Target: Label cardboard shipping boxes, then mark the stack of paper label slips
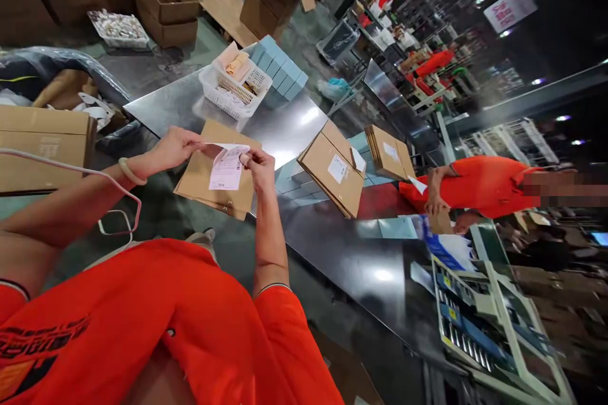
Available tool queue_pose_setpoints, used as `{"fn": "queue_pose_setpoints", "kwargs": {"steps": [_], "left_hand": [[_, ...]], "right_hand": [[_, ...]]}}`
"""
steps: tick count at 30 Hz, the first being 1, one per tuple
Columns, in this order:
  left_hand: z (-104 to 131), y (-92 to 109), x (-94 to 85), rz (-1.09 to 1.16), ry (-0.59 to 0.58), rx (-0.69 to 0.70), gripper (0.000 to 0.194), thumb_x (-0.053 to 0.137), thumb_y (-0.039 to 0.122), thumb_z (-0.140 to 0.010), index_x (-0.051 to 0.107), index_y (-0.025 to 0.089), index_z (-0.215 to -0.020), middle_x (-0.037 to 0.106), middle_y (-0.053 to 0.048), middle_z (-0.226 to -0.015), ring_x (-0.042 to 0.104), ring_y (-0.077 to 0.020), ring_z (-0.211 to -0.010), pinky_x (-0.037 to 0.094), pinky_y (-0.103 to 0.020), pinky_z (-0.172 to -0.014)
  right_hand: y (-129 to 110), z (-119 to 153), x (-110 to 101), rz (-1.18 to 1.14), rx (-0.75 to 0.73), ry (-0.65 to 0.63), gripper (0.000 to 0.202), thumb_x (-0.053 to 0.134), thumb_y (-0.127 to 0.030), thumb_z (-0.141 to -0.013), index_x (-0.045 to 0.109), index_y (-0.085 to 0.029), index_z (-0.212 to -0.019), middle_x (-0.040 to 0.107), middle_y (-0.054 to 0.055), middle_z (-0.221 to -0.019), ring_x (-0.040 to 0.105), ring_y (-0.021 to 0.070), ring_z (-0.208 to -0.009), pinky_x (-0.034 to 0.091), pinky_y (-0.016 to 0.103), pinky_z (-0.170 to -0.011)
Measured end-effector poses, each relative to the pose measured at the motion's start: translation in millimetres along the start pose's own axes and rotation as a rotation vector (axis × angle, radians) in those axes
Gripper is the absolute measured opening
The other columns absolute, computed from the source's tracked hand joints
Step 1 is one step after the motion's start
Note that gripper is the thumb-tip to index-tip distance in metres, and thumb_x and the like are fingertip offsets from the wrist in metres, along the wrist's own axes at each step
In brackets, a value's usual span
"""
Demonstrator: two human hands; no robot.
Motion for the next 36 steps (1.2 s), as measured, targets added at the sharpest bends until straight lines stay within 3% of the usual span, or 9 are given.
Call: {"fn": "queue_pose_setpoints", "kwargs": {"steps": [4, 8, 12, 15, 19, 24, 27, 32, 36], "left_hand": [[22, 32, -21.8, -0.223, 0.176, 0.173, 0.033, 0.060, 0.003, -0.098, 0.091, 0.013, -0.105, 0.082, -0.003, -0.150, 0.069, -0.0168, -0.144, 0.043, -0.034, -0.135], [42, 48, -7.4, 0.009, 0.228, 0.222, 0.012, 0.077, 0.013, -0.090, 0.088, 0.014, -0.084, 0.077, -0.006, -0.157, 0.073, -0.0179, -0.138, 0.053, -0.032, -0.126], [48, 45, 29.8, 0.239, 0.134, 0.097, 0.011, 0.080, 0.018, -0.086, 0.085, 0.016, -0.077, 0.087, -0.005, -0.133, 0.079, -0.0163, -0.116, 0.061, -0.027, -0.105], [47, 39, 56.6, 0.292, -0.006, -0.039, 0.020, 0.071, 0.012, -0.087, 0.089, 0.012, -0.096, 0.091, -0.003, -0.113, 0.080, -0.0142, -0.099, 0.060, -0.023, -0.088], [53, 40, 93.2, 0.399, -0.194, -0.128, 0.048, 0.065, 0.002, -0.082, 0.085, 0.005, -0.125, 0.091, -0.006, -0.117, 0.083, -0.0140, -0.098, 0.059, -0.023, -0.090], [69, 45, 133.9, 0.438, -0.119, -0.115, 0.041, 0.073, 0.003, -0.089, 0.081, 0.004, -0.130, 0.092, -0.004, -0.112, 0.081, -0.0101, -0.093, 0.058, -0.022, -0.090], [75, 44, 150.7, 0.453, -0.098, -0.117, 0.050, 0.071, 0.001, -0.091, 0.074, 0.005, -0.140, 0.092, 0.000, -0.102, 0.081, -0.0095, -0.087, 0.059, -0.023, -0.087], [80, 37, 163.5, 0.476, -0.091, -0.077, 0.072, 0.075, 0.008, -0.090, 0.057, 0.010, -0.159, 0.091, 0.003, -0.093, 0.082, -0.0124, -0.083, 0.058, -0.025, -0.081], [82, 25, 167.7, 0.496, -0.040, -0.066, 0.083, 0.091, 0.006, -0.080, 0.055, 0.014, -0.155, 0.090, -0.001, -0.089, 0.080, -0.0161, -0.075, 0.059, -0.027, -0.076]], "right_hand": [[4, 56, 6, 0.029, 0.056, -0.039, 0.035, 0.093, -0.047, -0.068, 0.079, -0.023, -0.089, 0.065, -0.003, -0.070, 0.059, 0.0156, -0.067, 0.053, 0.032, -0.067], [20, 104, 11, 0.043, 0.130, -0.071, 0.037, 0.091, -0.050, -0.065, 0.071, -0.023, -0.081, 0.063, -0.003, -0.069, 0.056, 0.0151, -0.066, 0.050, 0.031, -0.066], [35, 139, 3, 0.063, 0.165, -0.028, 0.038, 0.086, -0.049, -0.063, 0.058, -0.025, -0.072, 0.054, -0.005, -0.065, 0.049, 0.0130, -0.065, 0.044, 0.028, -0.062], [41, 160, -15, 0.101, 0.171, 0.022, 0.042, 0.084, -0.050, -0.066, 0.050, -0.027, -0.071, 0.051, -0.006, -0.066, 0.047, 0.0122, -0.064, 0.042, 0.027, -0.062], [49, 184, -45, 0.128, 0.178, 0.065, 0.042, 0.083, -0.047, -0.070, 0.046, -0.027, -0.073, 0.050, -0.007, -0.065, 0.046, 0.0122, -0.065, 0.040, 0.026, -0.062], [61, 203, -77, 0.091, 0.239, 0.038, 0.042, 0.083, -0.044, -0.068, 0.045, -0.027, -0.072, 0.052, -0.008, -0.066, 0.048, 0.0123, -0.065, 0.041, 0.026, -0.064], [66, 211, -89, 0.079, 0.252, 0.021, 0.041, 0.084, -0.043, -0.068, 0.047, -0.027, -0.072, 0.052, -0.008, -0.066, 0.047, 0.0123, -0.067, 0.041, 0.025, -0.064], [68, 219, -101, 0.051, 0.260, -0.041, 0.043, 0.087, -0.048, -0.068, 0.051, -0.026, -0.073, 0.054, -0.007, -0.066, 0.050, 0.0137, -0.069, 0.044, 0.026, -0.066], [70, 222, -101, -0.003, 0.246, -0.091, 0.043, 0.088, -0.051, -0.066, 0.056, -0.025, -0.075, 0.056, -0.007, -0.065, 0.049, 0.0131, -0.067, 0.045, 0.027, -0.067]]}}
Point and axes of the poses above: each hand's wrist, its own z-axis away from the middle knuckle, its own x-axis out of the palm, y = z × x, the point moved 4 cm from there along -z, towards the middle knuckle
